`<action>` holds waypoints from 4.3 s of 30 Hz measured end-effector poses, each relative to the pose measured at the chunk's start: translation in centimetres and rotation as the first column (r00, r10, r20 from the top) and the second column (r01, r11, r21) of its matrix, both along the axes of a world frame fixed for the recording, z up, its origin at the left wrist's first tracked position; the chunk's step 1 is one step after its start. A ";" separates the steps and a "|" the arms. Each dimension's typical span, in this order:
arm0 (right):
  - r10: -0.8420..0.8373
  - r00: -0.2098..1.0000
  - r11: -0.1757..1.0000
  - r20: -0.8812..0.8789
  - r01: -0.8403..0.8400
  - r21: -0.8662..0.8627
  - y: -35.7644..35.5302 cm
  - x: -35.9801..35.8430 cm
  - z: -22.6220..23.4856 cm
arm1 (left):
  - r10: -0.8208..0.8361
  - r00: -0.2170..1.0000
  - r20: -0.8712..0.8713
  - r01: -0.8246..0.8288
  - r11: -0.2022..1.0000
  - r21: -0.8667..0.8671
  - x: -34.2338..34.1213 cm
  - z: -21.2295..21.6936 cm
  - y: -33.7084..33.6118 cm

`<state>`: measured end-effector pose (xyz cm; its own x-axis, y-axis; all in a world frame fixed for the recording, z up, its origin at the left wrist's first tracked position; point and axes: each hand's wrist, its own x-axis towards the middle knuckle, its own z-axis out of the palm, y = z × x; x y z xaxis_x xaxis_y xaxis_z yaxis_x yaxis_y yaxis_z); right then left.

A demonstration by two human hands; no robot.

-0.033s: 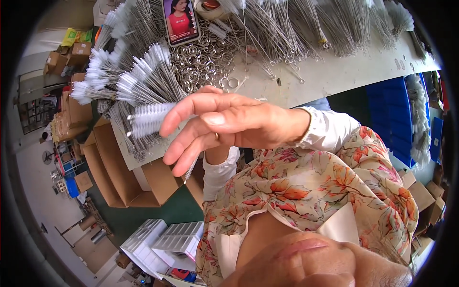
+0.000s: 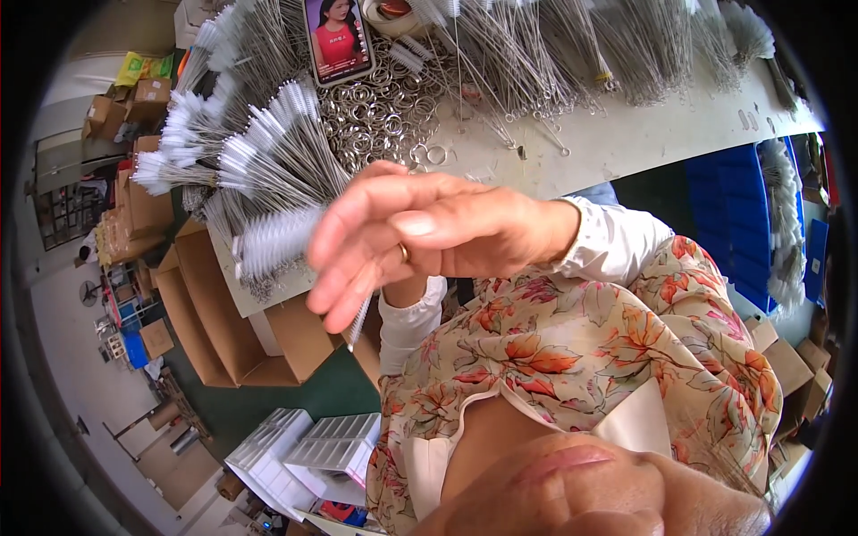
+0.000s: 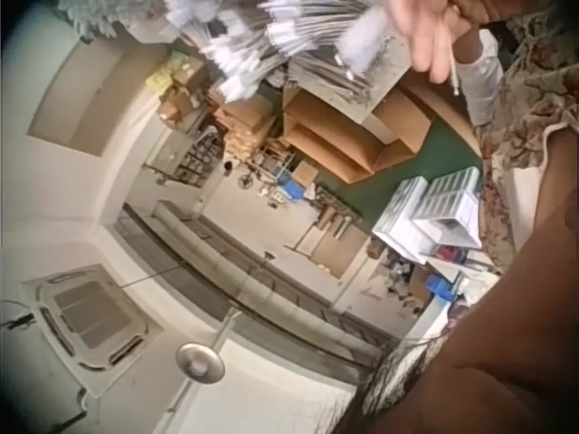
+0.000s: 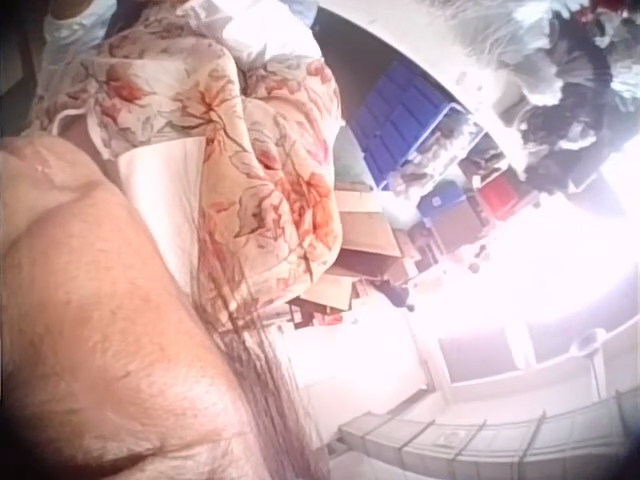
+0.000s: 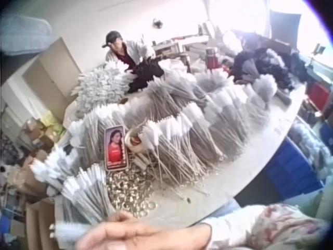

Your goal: The person is assembling small white cleaning brushes by attaching metal rings to the wire handles.

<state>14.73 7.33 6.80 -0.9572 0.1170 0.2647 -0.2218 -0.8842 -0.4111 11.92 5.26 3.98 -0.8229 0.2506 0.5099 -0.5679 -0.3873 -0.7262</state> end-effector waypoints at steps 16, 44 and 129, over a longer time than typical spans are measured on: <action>-0.488 0.807 0.822 0.332 0.553 -0.135 1.2 -0.5 -5.3 | -0.290 0.391 -0.873 -0.917 -0.200 -0.344 -6.1 -6.7 -4.3; 0.165 0.748 0.773 0.642 -0.502 0.387 3.8 8.7 -4.7 | -0.041 -0.502 -0.864 -0.860 0.121 0.495 -5.7 -5.0 -6.9; -0.450 0.708 -0.715 -0.545 0.080 0.694 0.5 -0.1 -14.4 | -0.941 0.103 -0.322 -0.626 -0.313 0.715 -24.7 -6.3 -3.4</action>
<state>14.65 7.88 -7.56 -0.8540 0.2053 0.4781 0.0613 0.9522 -0.2994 -12.79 1.81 -2.36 -0.6360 0.7612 0.1269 0.7453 0.5631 0.3571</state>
